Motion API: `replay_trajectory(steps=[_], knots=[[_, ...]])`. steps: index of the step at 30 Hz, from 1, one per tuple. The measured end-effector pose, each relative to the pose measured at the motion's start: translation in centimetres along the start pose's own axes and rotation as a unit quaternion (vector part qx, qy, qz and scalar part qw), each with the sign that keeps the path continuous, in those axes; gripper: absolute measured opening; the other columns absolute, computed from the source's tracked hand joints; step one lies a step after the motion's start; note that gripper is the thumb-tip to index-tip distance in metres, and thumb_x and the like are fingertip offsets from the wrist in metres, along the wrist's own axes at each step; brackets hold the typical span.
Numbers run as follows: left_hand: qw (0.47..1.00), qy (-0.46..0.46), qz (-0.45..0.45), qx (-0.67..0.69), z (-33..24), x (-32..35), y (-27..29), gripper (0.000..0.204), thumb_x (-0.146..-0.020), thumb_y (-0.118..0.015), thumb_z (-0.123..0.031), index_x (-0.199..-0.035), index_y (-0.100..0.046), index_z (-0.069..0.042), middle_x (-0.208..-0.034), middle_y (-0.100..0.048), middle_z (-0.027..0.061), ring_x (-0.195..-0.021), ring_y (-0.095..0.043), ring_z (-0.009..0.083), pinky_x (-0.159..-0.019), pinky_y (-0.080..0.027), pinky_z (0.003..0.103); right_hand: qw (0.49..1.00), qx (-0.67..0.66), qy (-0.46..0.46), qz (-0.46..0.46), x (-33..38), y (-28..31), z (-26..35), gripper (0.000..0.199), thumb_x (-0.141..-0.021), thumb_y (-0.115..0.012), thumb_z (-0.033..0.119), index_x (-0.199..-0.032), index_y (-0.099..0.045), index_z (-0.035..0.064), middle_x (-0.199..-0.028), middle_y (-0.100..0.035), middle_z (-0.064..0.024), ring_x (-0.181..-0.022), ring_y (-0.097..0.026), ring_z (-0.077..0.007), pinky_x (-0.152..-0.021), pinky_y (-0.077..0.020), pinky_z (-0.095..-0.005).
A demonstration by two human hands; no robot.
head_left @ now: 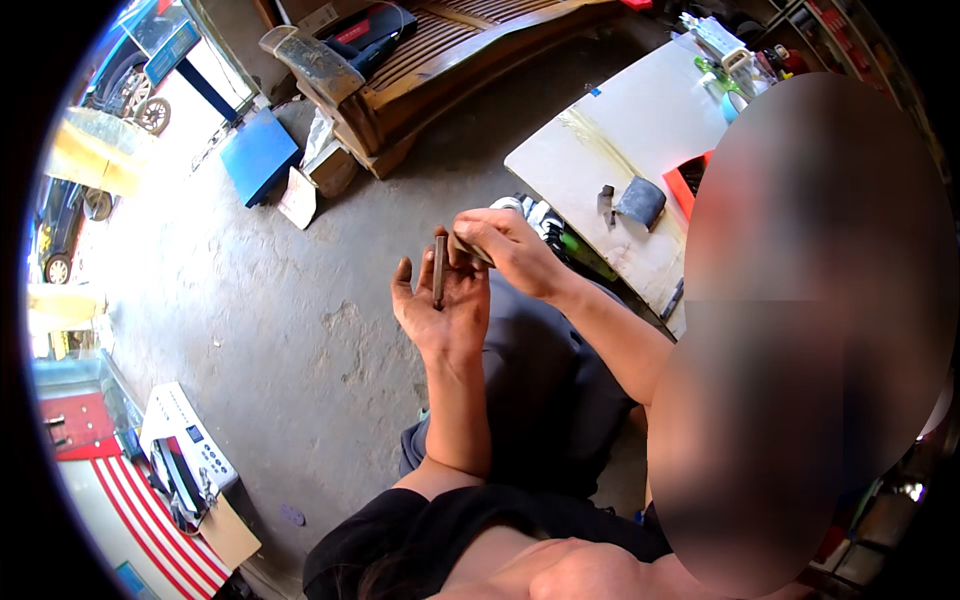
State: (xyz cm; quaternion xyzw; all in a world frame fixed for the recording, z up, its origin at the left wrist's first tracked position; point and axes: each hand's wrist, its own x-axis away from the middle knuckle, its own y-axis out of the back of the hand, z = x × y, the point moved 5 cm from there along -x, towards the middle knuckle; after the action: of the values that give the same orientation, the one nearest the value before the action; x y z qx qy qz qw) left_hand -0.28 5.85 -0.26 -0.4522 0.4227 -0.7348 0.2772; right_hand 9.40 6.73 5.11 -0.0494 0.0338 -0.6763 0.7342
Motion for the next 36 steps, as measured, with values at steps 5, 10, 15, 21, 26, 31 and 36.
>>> replay_trajectory(steps=[5, 10, 15, 21, 26, 31, 36], knots=[[0.996, 0.011, 0.006, -0.088, -0.1, -0.8, 0.6, 0.040, -0.090, -0.045, -0.032, -0.112, -0.053, 0.000, -0.111, -0.061, 0.0157, -0.105, -0.057, 0.0280, -0.094, -0.043, 0.044, 0.968, 0.244, 0.048, -0.033, -0.1, 1.2, 0.4, 0.030, -0.081, -0.062, 0.028, -0.079, -0.062, -0.0025, -0.067, -0.058, -0.0155, -0.064, -0.057, -0.0146, -0.059, -0.0450, -0.0299], [0.994, 0.027, 0.081, -0.068, -0.4, -2.4, 1.7, 0.045, -0.083, -0.051, -0.030, -0.116, -0.054, 0.001, -0.115, -0.059, 0.0137, -0.108, -0.054, 0.0253, -0.096, -0.038, 0.043, 0.960, 0.230, 0.127, -0.094, 0.6, 1.7, 0.4, 0.035, -0.071, -0.066, 0.031, -0.072, -0.060, -0.0040, -0.067, -0.055, -0.0237, -0.063, -0.056, -0.0374, -0.056, -0.0437, -0.0400], [0.993, 0.052, 0.105, -0.024, 2.4, -3.3, 2.8, 0.049, -0.083, -0.054, -0.024, -0.122, -0.050, 0.005, -0.123, -0.054, 0.0163, -0.117, -0.049, 0.0263, -0.101, -0.033, 0.042, 0.954, 0.224, 0.121, -0.159, 2.5, 4.1, -0.3, 0.031, -0.064, -0.065, 0.025, -0.062, -0.055, -0.0046, -0.058, -0.051, -0.0211, -0.052, -0.052, -0.0331, -0.049, -0.0392, -0.0396], [0.982, -0.094, -0.051, -0.155, 3.8, -2.0, 2.4, 0.057, -0.074, -0.057, -0.022, -0.124, -0.050, 0.006, -0.124, -0.054, 0.0184, -0.117, -0.049, 0.0309, -0.099, -0.033, 0.052, 0.947, 0.266, 0.120, -0.134, 4.1, 4.1, -0.6, 0.030, -0.062, -0.067, 0.026, -0.060, -0.057, -0.0019, -0.057, -0.054, -0.0179, -0.053, -0.055, -0.0319, -0.050, -0.0406, -0.0399], [0.985, -0.084, -0.044, -0.146, 4.7, -2.0, 2.1, 0.052, -0.077, -0.056, -0.024, -0.119, -0.051, 0.007, -0.118, -0.056, 0.0188, -0.111, -0.053, 0.0291, -0.097, -0.038, 0.046, 0.955, 0.216, 0.118, -0.164, 4.2, 5.3, -0.1, 0.028, -0.062, -0.069, 0.027, -0.062, -0.062, 0.0002, -0.059, -0.059, -0.0149, -0.057, -0.059, -0.0313, -0.052, -0.0427, -0.0390], [0.989, -0.067, 0.003, -0.134, 4.7, -1.6, 1.3, 0.050, -0.078, -0.056, -0.024, -0.116, -0.052, 0.008, -0.118, -0.058, 0.0187, -0.111, -0.054, 0.0285, -0.097, -0.039, 0.045, 0.950, 0.257, 0.109, -0.139, 4.2, 4.7, 0.4, 0.028, -0.064, -0.070, 0.029, -0.065, -0.065, 0.0009, -0.062, -0.061, -0.0158, -0.060, -0.062, -0.0290, -0.054, -0.0447, -0.0372], [0.988, -0.081, -0.048, -0.125, 5.4, -0.9, 1.2, 0.047, -0.079, -0.055, -0.024, -0.113, -0.052, 0.008, -0.117, -0.058, 0.0188, -0.110, -0.054, 0.0282, -0.097, -0.038, 0.043, 0.960, 0.213, 0.106, -0.148, 3.7, 5.3, -0.1, 0.030, -0.064, -0.071, 0.029, -0.069, -0.066, 0.0000, -0.063, -0.062, -0.0161, -0.059, -0.062, -0.0289, -0.054, -0.0449, -0.0370]])
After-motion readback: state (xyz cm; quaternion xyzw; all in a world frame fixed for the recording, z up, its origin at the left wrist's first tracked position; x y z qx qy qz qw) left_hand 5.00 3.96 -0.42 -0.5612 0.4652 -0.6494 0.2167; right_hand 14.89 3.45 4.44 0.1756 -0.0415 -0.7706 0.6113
